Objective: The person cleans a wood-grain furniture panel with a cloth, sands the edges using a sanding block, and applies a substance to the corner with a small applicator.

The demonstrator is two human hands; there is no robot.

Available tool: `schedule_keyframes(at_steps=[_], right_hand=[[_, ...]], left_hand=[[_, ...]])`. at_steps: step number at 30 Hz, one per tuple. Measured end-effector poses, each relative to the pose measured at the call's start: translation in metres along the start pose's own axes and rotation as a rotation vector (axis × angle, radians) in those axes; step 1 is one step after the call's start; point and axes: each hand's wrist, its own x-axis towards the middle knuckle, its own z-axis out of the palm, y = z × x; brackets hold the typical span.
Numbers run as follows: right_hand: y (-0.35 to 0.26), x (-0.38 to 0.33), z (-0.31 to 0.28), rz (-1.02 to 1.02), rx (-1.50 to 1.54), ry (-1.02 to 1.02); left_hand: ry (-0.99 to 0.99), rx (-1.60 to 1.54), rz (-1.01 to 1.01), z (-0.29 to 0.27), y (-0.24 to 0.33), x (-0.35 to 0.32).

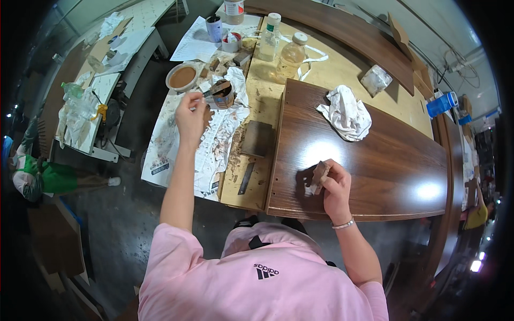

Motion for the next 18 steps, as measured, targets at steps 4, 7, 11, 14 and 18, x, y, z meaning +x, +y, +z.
schedule_keyframes(at_steps=[4,7,11,14,18], right_hand=[[0.004,-0.002,0.007,-0.054,-0.082,-0.08],[0.004,-0.001,0.009,-0.056,-0.106,-0.043],[0.004,-0.001,0.008,-0.054,-0.107,-0.066],[0.003,-0.001,0.007,-0.074,-0.117,-0.043],[0.003,-0.002,0.009,-0.066,-0.098,-0.052]], left_hand=[[0.089,0.369,-0.033,-0.007,-0.069,0.043],[-0.148,0.084,-0.268,-0.005,-0.078,0.054],[-0.085,0.088,-0.133,-0.004,-0.059,0.053],[0.015,0.368,0.073,-0.007,-0.012,0.045],[-0.079,0.779,0.303,0.0,0.008,0.048]])
